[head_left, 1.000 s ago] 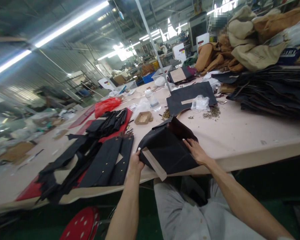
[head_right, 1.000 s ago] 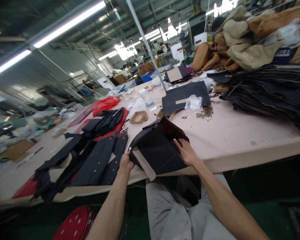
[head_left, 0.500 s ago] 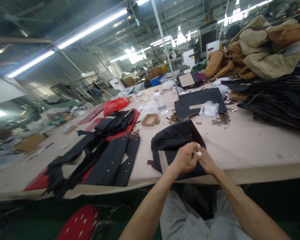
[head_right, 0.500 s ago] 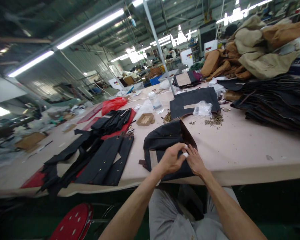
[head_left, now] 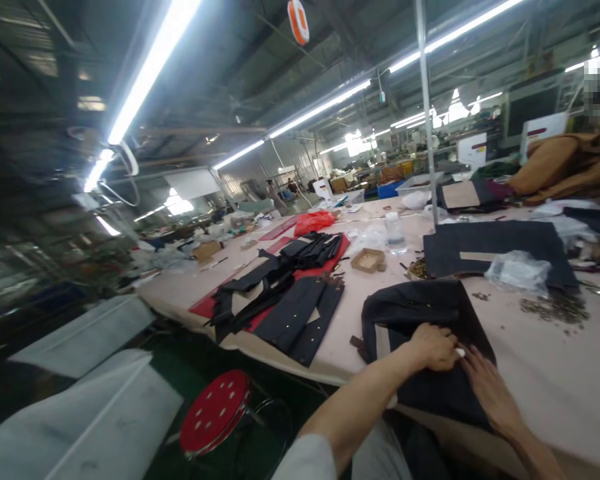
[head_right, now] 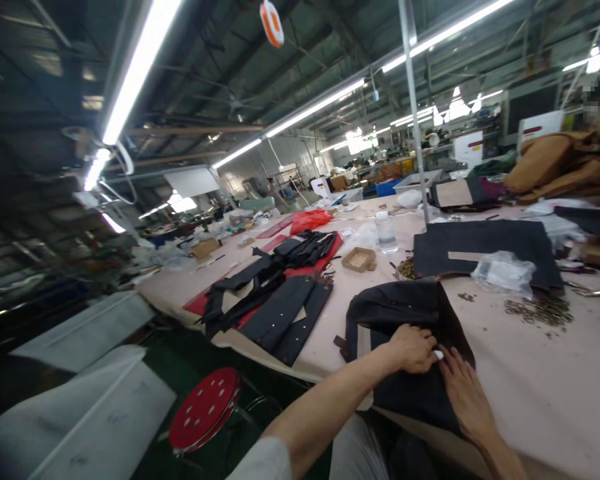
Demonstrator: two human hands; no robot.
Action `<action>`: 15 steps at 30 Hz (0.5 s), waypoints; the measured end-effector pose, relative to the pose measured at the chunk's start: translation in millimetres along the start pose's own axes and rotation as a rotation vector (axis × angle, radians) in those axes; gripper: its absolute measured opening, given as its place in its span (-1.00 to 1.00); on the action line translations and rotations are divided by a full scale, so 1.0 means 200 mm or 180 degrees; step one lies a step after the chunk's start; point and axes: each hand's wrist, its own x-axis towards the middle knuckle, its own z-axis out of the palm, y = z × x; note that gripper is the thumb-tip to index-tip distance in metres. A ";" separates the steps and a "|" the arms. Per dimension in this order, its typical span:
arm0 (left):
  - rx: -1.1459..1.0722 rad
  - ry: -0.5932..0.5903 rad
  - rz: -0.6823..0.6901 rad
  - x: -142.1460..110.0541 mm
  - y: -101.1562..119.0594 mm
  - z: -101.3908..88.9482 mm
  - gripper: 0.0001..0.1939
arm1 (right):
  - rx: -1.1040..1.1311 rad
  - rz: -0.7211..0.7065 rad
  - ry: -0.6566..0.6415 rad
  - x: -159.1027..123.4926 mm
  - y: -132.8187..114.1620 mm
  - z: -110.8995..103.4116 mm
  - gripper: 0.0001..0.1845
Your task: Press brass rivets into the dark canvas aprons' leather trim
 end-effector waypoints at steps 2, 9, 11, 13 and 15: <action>0.0004 0.0015 0.0112 -0.01 -0.02 0.00 -0.51 | 0.0111 0.0037 0.0002 0.01 0.01 0.00 -0.19; -0.0994 0.0367 0.0456 0.02 0.00 -0.06 -0.62 | 0.0463 0.0709 -0.0184 0.19 -0.08 -0.20 -0.35; -0.1226 0.0490 0.0405 0.05 0.01 -0.04 -0.68 | 0.0577 0.0989 -0.0182 0.24 -0.08 -0.22 -0.44; -0.1243 0.0529 0.0219 0.07 0.03 -0.01 -0.70 | 0.0750 0.1308 -0.0021 0.26 -0.07 -0.24 -0.50; -0.1118 0.0530 0.0065 0.09 0.04 0.00 -0.71 | 0.0999 0.1435 0.0224 0.26 -0.06 -0.26 -0.52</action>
